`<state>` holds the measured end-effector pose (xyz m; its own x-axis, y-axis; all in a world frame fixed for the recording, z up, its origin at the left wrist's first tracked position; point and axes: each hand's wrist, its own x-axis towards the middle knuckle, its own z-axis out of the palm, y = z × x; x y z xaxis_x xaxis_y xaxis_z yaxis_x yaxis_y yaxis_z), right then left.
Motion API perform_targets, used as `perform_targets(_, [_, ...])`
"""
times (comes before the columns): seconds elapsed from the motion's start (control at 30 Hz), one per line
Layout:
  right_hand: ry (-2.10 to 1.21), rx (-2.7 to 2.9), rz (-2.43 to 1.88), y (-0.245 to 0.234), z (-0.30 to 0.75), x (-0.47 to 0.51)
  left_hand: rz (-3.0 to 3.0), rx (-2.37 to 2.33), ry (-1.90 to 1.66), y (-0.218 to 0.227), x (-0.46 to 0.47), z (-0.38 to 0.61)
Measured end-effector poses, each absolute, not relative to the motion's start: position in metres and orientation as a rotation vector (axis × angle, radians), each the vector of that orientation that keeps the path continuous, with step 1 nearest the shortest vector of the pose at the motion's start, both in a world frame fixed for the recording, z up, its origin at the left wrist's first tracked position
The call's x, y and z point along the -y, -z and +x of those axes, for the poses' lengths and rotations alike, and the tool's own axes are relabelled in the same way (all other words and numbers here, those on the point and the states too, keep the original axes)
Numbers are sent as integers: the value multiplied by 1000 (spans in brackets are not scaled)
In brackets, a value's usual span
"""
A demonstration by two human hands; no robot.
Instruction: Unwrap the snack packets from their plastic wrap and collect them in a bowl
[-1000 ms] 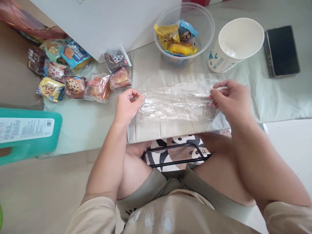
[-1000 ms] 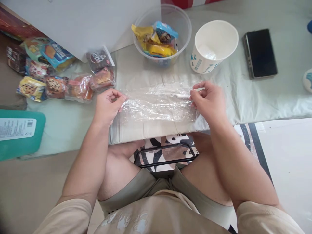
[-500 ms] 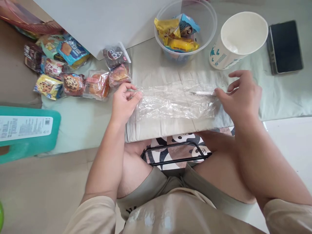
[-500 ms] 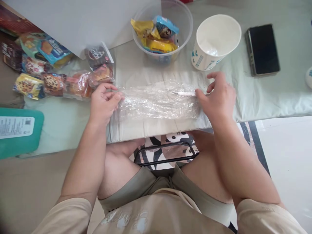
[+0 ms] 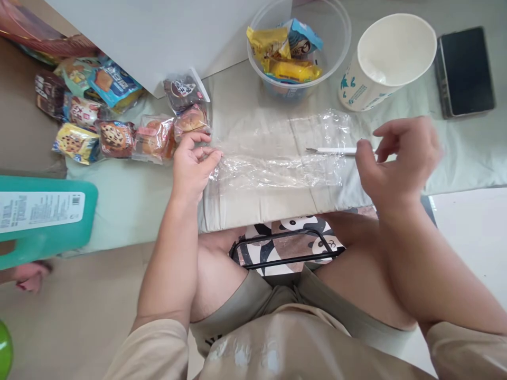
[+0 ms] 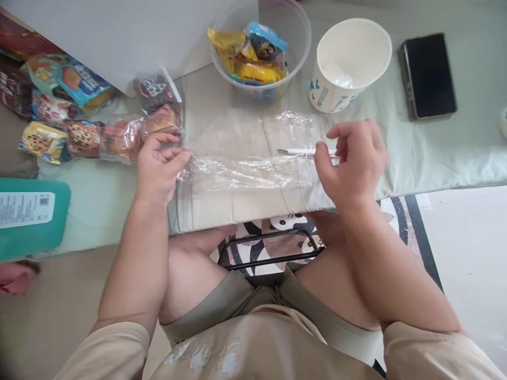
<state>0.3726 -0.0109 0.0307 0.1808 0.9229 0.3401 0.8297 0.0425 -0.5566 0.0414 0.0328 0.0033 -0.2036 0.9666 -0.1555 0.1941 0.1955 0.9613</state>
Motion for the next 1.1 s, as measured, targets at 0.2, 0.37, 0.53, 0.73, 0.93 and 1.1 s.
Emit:
perform_targets(0.2, [-259,2208,-1374,-20,328,30,1096,-1575,-1058,-10,-29,50])
perform_targets(0.37, [-431,2478,-1459,-5,288,33,976,-1559,-1006,-20,-15,55])
perform_targets(0.53, [-420,2483,-1549,7,271,30,936,-1485,-956,-28,2,52])
perform_targets(0.73, [-405,2538,-1499,12,261,31,869,-1444,-960,-41,13,46])
perform_targets(0.93, [-477,2615,-1380,8,245,25,875,-1195,-819,-49,23,22])
perform_targets(1.1, [-555,2649,-1248,13,249,18,946,-1291,-910,-36,16,8])
